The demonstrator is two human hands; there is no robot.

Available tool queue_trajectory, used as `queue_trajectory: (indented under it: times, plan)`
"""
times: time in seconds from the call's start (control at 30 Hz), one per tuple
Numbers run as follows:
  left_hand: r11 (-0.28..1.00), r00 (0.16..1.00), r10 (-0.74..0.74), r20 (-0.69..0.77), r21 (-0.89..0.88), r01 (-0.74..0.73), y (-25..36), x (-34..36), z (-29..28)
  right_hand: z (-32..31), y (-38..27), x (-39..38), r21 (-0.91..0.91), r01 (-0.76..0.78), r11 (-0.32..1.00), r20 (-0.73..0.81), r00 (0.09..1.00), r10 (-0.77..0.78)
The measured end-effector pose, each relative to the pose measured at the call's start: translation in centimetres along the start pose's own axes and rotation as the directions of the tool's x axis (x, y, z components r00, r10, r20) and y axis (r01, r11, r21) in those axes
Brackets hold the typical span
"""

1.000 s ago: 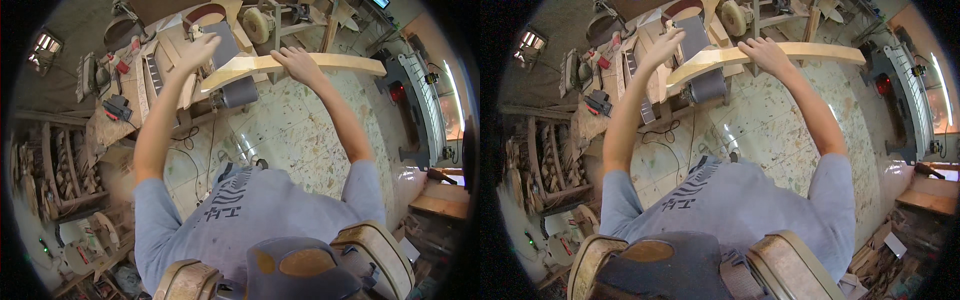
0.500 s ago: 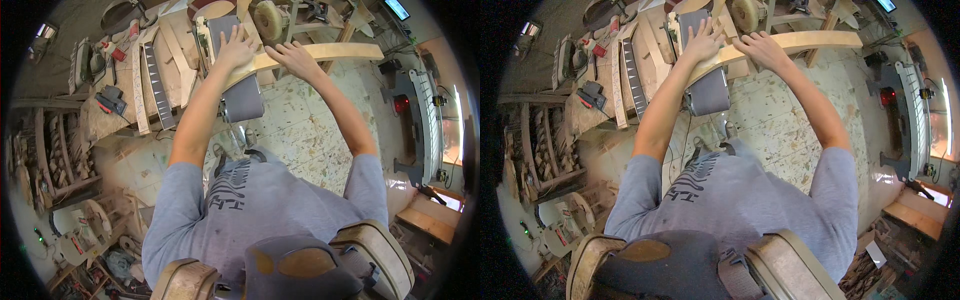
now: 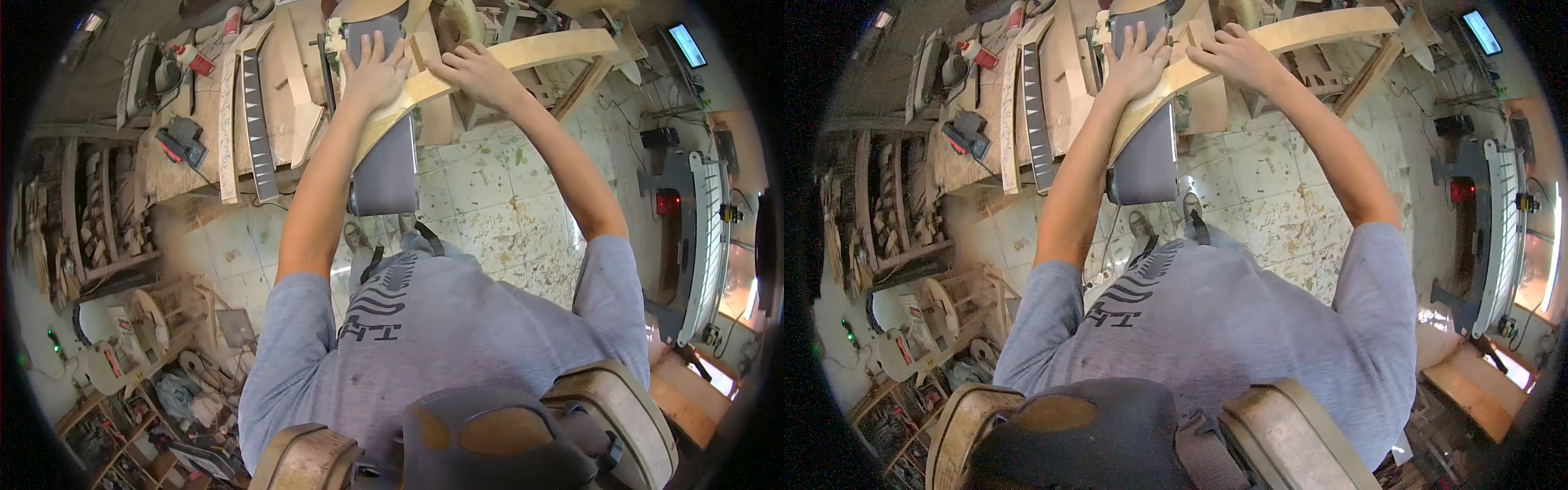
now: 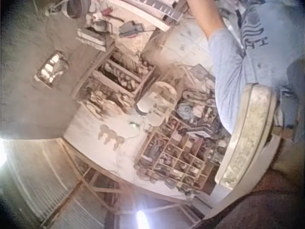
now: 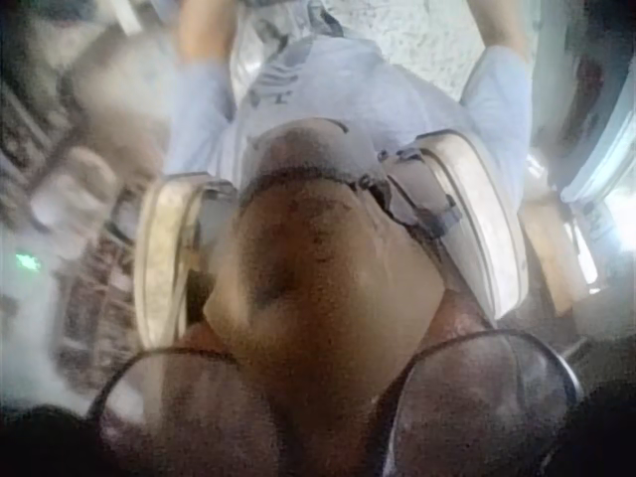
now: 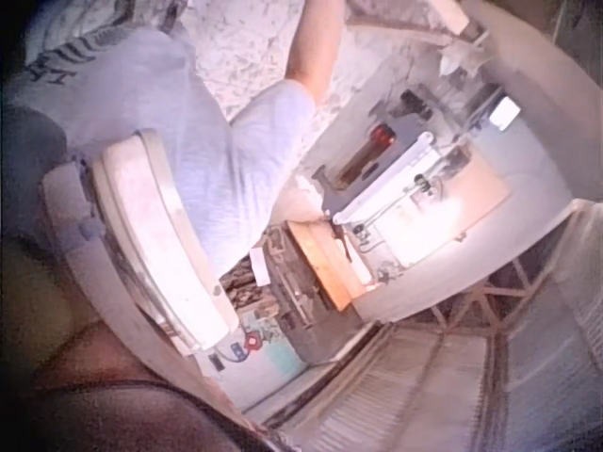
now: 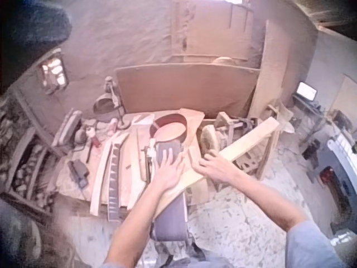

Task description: The person shapes a wooden guitar neck using a belt sander, holding the wood against the moving belt and rotating it to sand different surfaces. They periodically lift the neck to check its profile and smooth the sanded areas with their hands.

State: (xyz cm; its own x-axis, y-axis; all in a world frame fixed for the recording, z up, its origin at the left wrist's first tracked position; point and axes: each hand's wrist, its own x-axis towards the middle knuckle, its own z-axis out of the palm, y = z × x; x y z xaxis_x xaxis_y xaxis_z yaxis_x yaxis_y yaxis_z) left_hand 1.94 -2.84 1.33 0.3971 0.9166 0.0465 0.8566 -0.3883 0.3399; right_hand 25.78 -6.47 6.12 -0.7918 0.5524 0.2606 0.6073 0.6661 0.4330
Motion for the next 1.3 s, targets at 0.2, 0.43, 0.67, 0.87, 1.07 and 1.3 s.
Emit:
queue_trajectory:
  times: [0.2, 0.43, 0.67, 0.87, 1.07, 1.3]
  plan:
    - [0.997, 0.996, -0.081, -0.039, 0.012, 0.081, -1.5, -0.3, -0.4, 0.8, 0.1, 2.2, 0.095, 0.018, 0.995, -0.014, 1.0, -0.017]
    - [0.993, 0.989, -0.116, -0.096, -0.014, 0.115, -2.4, -0.5, -0.3, 1.1, 0.3, 3.5, 0.098, 0.029, 0.995, -0.044, 0.999, -0.024]
    - [0.989, 0.981, -0.147, -0.123, -0.011, 0.147, -1.7, 0.2, 0.1, 2.4, 1.6, 3.5, 0.095, 0.025, 0.995, 0.016, 1.0, -0.027]
    - [0.976, 0.97, -0.216, -0.108, -0.049, 0.211, -2.7, -0.4, -0.1, 2.4, 1.0, 4.6, 0.103, 0.038, 0.994, -0.015, 0.999, -0.037]
    - [0.97, 0.964, -0.241, -0.111, -0.061, 0.235, -2.7, -0.4, -0.1, 2.9, 1.3, 4.7, 0.118, 0.046, 0.992, -0.015, 0.999, -0.044]
    - [0.976, 0.97, -0.217, -0.11, -0.026, 0.216, -1.1, 0.5, -0.1, 2.8, 2.4, 3.6, 0.063, 0.033, 0.997, -0.014, 0.999, -0.033]
